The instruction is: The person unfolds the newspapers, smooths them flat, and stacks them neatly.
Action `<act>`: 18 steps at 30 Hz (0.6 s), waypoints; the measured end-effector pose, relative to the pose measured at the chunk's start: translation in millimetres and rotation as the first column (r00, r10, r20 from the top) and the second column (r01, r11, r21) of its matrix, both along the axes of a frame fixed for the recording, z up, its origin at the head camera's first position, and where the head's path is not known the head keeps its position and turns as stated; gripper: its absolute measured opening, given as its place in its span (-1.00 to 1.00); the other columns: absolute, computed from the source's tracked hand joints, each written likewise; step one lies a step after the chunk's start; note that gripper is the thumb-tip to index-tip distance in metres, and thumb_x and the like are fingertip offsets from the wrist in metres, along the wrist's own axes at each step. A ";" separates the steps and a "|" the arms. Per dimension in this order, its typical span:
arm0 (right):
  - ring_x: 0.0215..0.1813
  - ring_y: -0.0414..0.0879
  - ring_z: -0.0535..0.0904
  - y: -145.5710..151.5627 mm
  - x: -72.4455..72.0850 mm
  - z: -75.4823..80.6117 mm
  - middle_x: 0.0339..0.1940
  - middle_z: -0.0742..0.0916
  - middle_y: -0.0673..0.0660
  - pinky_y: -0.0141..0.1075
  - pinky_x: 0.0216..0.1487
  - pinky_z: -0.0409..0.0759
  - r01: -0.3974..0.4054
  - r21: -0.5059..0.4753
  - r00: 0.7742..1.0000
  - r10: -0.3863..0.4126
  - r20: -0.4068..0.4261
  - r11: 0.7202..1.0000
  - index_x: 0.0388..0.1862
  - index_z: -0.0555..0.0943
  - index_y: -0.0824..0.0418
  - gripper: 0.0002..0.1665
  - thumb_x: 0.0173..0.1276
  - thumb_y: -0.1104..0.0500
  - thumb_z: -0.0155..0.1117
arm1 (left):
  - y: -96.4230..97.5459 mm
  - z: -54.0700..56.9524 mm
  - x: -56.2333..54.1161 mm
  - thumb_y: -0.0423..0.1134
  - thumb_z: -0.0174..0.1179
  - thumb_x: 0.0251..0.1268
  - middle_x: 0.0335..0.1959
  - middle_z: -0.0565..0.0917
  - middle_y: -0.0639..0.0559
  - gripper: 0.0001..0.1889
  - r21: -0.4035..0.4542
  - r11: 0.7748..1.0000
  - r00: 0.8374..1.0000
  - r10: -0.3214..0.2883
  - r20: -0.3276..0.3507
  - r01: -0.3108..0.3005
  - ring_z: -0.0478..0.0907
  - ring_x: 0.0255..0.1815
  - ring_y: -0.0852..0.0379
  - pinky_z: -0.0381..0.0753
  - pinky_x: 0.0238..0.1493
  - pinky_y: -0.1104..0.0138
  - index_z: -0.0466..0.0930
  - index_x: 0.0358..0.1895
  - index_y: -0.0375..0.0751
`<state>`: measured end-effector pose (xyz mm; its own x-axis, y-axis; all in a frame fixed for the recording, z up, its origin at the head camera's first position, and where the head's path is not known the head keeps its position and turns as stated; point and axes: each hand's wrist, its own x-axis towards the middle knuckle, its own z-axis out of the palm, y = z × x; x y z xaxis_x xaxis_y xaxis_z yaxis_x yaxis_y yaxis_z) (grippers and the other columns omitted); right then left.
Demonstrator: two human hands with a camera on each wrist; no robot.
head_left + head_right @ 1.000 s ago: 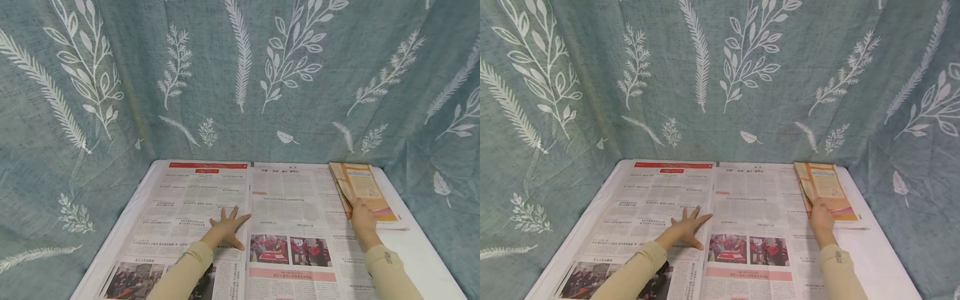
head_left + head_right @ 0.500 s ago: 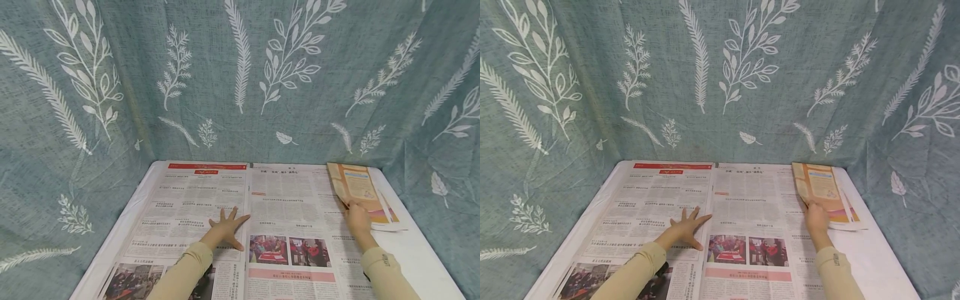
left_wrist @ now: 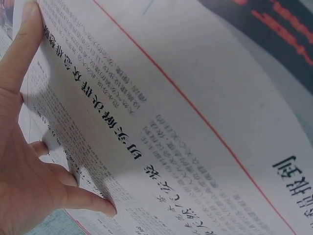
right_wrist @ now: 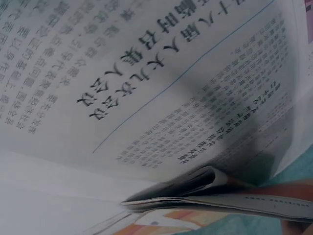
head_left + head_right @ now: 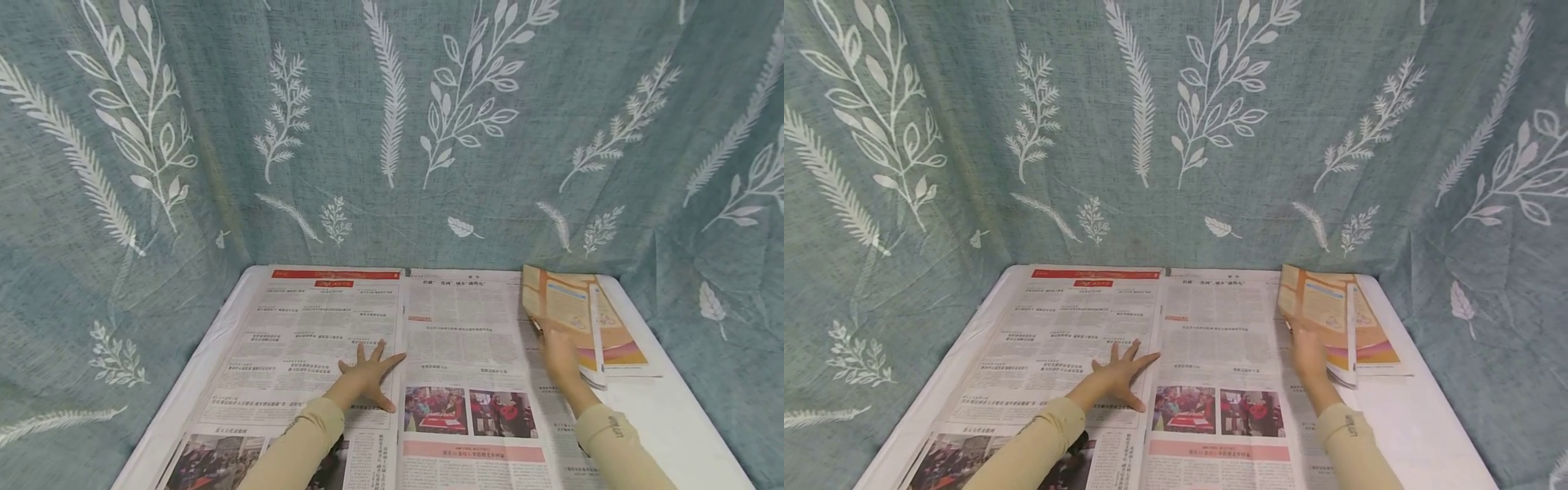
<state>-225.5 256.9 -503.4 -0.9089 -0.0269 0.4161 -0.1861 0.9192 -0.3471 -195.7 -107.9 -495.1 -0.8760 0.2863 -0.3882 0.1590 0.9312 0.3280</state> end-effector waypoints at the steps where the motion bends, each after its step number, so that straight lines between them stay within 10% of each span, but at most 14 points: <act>1: -0.42 0.32 0.61 -2.2 0.1 -0.3 -0.36 0.67 0.49 0.04 -0.48 0.57 -0.007 0.004 1.000 0.007 -0.003 1.000 0.04 0.50 0.48 -0.59 0.16 0.49 0.12 | -0.4 -0.5 0.1 0.03 0.52 -0.30 0.54 -0.09 -0.15 0.08 0.001 1.000 1.000 -0.002 -0.002 0.002 -0.33 0.47 -0.49 -0.14 0.16 -0.54 0.12 0.44 0.19; 18: -0.45 0.20 0.64 -36.1 -0.7 -1.8 -0.27 0.72 0.41 -0.06 -0.53 0.58 -0.178 0.049 0.976 0.183 -0.119 0.983 0.04 0.58 0.40 -0.47 0.00 0.58 0.21 | 0.3 -2.1 -1.0 0.03 0.53 -0.30 0.54 -0.09 -0.16 0.08 -0.002 1.000 1.000 -0.007 -0.004 0.007 -0.32 0.47 -0.49 -0.14 0.15 -0.55 0.12 0.44 0.18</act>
<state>-226.2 220.7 -505.2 -0.8296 -0.2036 0.5199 -0.3893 0.8784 -0.2773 -196.7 -107.6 -497.3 -0.8754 0.2916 -0.3856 0.1668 0.9308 0.3252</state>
